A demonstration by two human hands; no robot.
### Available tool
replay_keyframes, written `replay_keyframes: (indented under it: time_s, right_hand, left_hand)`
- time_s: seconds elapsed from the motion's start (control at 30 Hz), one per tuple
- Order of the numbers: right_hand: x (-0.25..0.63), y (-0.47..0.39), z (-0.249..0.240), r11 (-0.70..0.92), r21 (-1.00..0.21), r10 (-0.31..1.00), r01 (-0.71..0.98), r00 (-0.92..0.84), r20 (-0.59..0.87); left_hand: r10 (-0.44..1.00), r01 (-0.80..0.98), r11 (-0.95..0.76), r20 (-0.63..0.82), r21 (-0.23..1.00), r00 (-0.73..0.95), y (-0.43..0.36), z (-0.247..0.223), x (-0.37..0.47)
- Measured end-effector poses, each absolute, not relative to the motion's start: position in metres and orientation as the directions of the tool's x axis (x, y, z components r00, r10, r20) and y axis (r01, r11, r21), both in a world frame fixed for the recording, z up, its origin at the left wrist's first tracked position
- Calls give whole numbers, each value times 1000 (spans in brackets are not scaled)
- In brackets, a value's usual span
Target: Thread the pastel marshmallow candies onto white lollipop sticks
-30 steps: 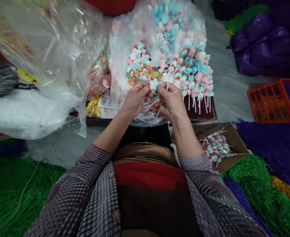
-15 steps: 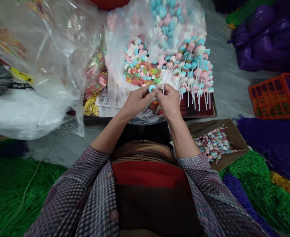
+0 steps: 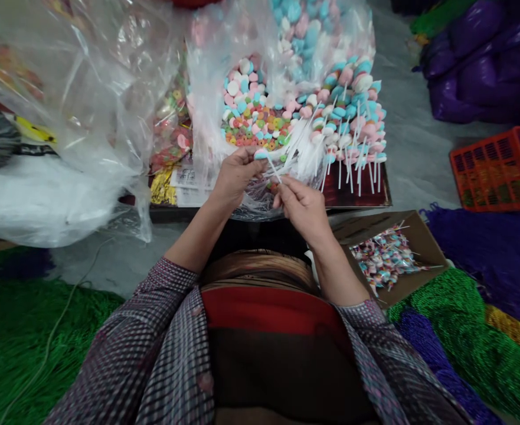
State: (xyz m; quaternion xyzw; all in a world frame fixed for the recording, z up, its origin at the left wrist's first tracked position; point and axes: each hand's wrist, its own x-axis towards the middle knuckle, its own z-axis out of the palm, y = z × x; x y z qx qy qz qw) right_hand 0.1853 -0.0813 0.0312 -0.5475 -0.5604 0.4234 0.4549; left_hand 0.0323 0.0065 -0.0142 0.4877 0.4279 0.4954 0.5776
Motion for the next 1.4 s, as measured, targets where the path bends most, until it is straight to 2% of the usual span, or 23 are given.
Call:
replay_keyframes:
  time_s: [0.17, 0.33, 0.43, 0.53, 0.63, 0.73, 0.9, 1.07, 1.17, 1.27, 1.33, 1.4]
  right_hand:
    - [193, -87, 27, 133, -865, 991, 484, -49, 125]
    - [197, -88, 28, 86, -841, 996, 534, -57, 65]
    - [196, -88, 33, 23, -855, 998, 519, -62, -11]
    - [197, -88, 37, -57, -879, 994, 474, -60, -97]
    - [196, -89, 39, -145, -899, 983, 414, -44, -179]
    - [192, -87, 39, -213, -909, 972, 358, -16, -234]
    - [184, -86, 37, -264, -929, 963, 258, 22, -267]
    - [188, -85, 29, -339, -931, 940, 134, 0, -342]
    - [196, -84, 20, -267, -947, 964, 180, 40, -264]
    - [204, -85, 14, -95, -929, 995, 356, 39, -87]
    - [206, -86, 12, -12, -888, 999, 460, 33, 4]
    - [206, -85, 9, 11, -870, 997, 492, 58, 45]
  left_hand:
    - [990, -86, 41, -29, 995, 139, 8, -14, 34]
    - [993, 83, -93, 86, 992, 85, 9, -19, 37]
    - [979, 277, -202, 184, 939, 92, 5, -18, 38]
    - [954, 469, -300, 266, 831, 140, 1, -14, 37]
    - [920, 584, -388, 332, 713, 207, -3, -12, 35]
    - [901, 623, -429, 362, 654, 240, -5, -14, 36]
    - [901, 637, -431, 348, 639, 260, -10, -16, 40]
    - [855, 602, -516, 331, 609, 399, -18, -17, 45]
    - [853, 544, -514, 325, 663, 409, -17, -18, 45]
    - [895, 528, -442, 319, 725, 312, -13, -19, 44]
    - [909, 538, -415, 306, 734, 283, -13, -18, 44]
    - [901, 545, -429, 294, 720, 320, -17, -16, 47]
